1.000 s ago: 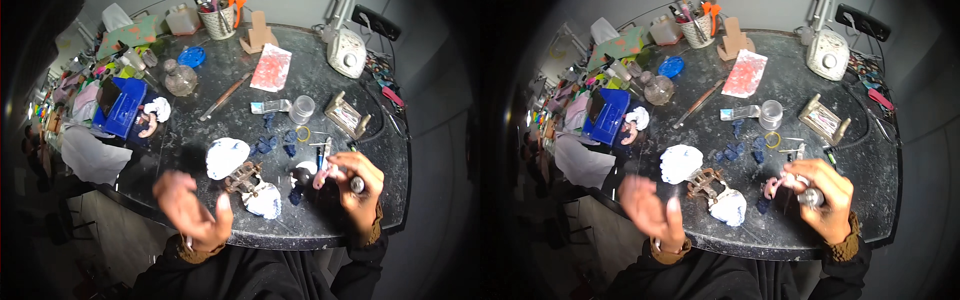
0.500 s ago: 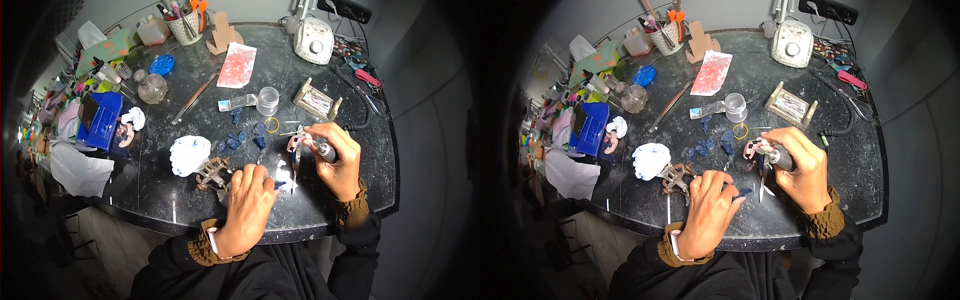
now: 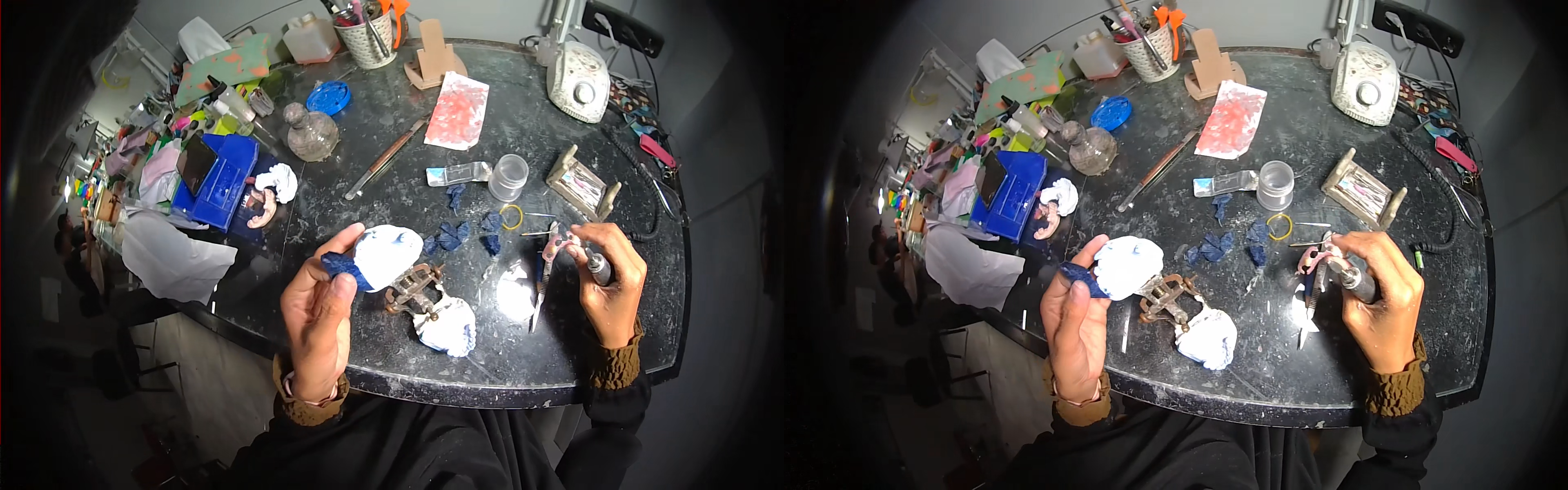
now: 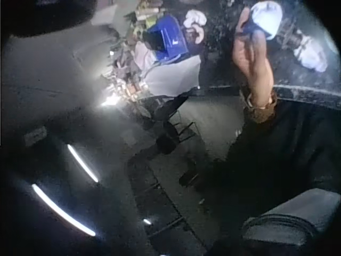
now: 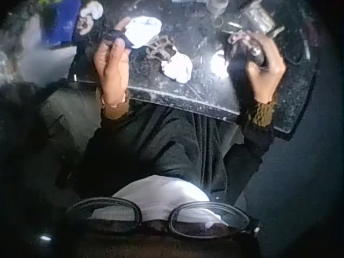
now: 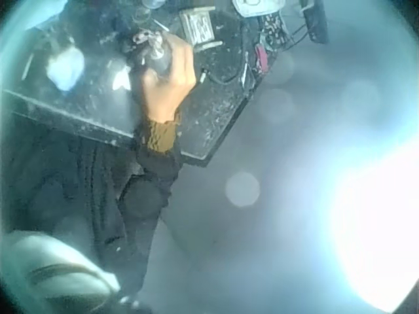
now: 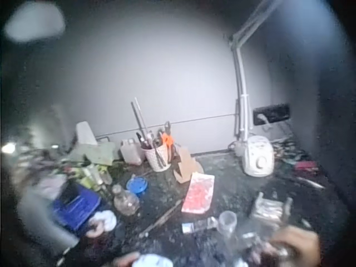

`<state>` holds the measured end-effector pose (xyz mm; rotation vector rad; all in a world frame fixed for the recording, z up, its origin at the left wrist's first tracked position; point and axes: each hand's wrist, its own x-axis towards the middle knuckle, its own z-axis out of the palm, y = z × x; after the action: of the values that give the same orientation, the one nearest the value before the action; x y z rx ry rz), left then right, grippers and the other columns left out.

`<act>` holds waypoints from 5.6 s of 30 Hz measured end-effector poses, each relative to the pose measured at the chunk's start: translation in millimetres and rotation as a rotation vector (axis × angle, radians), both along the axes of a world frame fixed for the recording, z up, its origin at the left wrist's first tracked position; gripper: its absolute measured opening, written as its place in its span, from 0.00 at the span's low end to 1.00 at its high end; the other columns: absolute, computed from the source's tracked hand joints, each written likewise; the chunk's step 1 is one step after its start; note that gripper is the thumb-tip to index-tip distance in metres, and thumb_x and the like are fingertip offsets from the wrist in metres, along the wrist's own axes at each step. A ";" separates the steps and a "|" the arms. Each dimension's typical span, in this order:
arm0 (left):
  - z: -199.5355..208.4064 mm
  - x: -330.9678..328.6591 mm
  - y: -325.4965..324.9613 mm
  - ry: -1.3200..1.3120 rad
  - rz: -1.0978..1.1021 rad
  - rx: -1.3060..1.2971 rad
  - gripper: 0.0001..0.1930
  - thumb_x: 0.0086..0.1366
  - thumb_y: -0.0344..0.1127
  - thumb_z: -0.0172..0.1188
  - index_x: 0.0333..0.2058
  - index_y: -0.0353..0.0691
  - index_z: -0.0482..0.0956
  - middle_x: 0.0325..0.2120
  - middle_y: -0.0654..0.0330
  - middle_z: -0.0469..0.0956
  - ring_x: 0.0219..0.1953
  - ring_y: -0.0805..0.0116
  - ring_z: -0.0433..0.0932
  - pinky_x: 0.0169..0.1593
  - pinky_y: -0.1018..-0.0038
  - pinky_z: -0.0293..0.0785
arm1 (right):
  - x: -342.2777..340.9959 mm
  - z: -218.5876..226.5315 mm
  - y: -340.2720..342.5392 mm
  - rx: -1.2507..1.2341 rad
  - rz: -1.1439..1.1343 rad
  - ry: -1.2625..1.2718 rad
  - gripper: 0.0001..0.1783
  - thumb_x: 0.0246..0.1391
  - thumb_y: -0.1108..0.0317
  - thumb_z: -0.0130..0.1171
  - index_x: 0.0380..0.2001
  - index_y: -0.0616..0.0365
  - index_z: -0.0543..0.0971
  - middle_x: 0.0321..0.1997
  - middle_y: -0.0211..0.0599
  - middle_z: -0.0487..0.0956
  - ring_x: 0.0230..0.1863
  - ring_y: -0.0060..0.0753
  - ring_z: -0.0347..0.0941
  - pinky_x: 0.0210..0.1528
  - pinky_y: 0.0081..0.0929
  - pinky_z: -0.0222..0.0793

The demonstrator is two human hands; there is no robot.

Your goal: The person uses a rotary tool to sand and shape a pink dental prosthesis. The person then fits the prosthesis onto a white dental cast and continues to sand it.

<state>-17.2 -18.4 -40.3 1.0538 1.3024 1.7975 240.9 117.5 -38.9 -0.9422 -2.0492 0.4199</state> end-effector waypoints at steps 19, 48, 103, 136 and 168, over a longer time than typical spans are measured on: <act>-8.5 -11.9 19.1 -0.106 -0.094 0.059 0.08 0.63 0.27 0.56 0.35 0.36 0.64 0.50 0.41 0.70 0.49 0.65 0.74 0.53 0.70 0.70 | -11.1 1.0 -2.8 -0.078 0.052 -0.078 0.10 0.41 0.83 0.59 0.31 0.66 0.77 0.32 0.43 0.79 0.33 0.39 0.78 0.34 0.26 0.71; -22.2 7.0 21.1 -0.325 -0.325 0.100 0.09 0.63 0.27 0.55 0.39 0.36 0.65 0.50 0.45 0.69 0.49 0.67 0.73 0.49 0.74 0.72 | -101.2 27.6 -62.1 -0.268 0.192 0.190 0.12 0.42 0.76 0.67 0.34 0.64 0.79 0.40 0.47 0.80 0.34 0.38 0.81 0.29 0.23 0.76; -14.2 23.0 18.4 -0.393 -0.465 -0.165 0.31 0.60 0.56 0.54 0.49 0.34 0.62 0.38 0.60 0.69 0.41 0.76 0.68 0.47 0.75 0.66 | -99.2 19.5 -68.8 0.100 0.104 -0.053 0.13 0.41 0.75 0.66 0.33 0.66 0.78 0.34 0.45 0.81 0.26 0.31 0.80 0.20 0.18 0.71; -12.6 23.5 11.2 -0.227 -0.488 -0.241 0.32 0.54 0.59 0.48 0.42 0.33 0.59 0.37 0.50 0.71 0.41 0.66 0.73 0.46 0.69 0.69 | -74.3 34.8 -49.7 -0.750 0.359 0.194 0.30 0.36 0.68 0.73 0.47 0.62 0.78 0.40 0.41 0.76 0.41 0.32 0.75 0.42 0.25 0.70; -23.4 23.9 10.5 -0.424 -0.484 -0.143 0.33 0.54 0.58 0.56 0.42 0.33 0.60 0.39 0.52 0.68 0.41 0.69 0.69 0.47 0.70 0.65 | -67.5 22.7 -40.3 -0.821 0.536 0.247 0.27 0.42 0.69 0.70 0.47 0.66 0.76 0.48 0.48 0.76 0.48 0.38 0.74 0.50 0.30 0.68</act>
<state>6.7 -7.9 -63.6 0.7694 0.8182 1.4326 173.4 77.2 -16.1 -0.7033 -1.8742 1.6633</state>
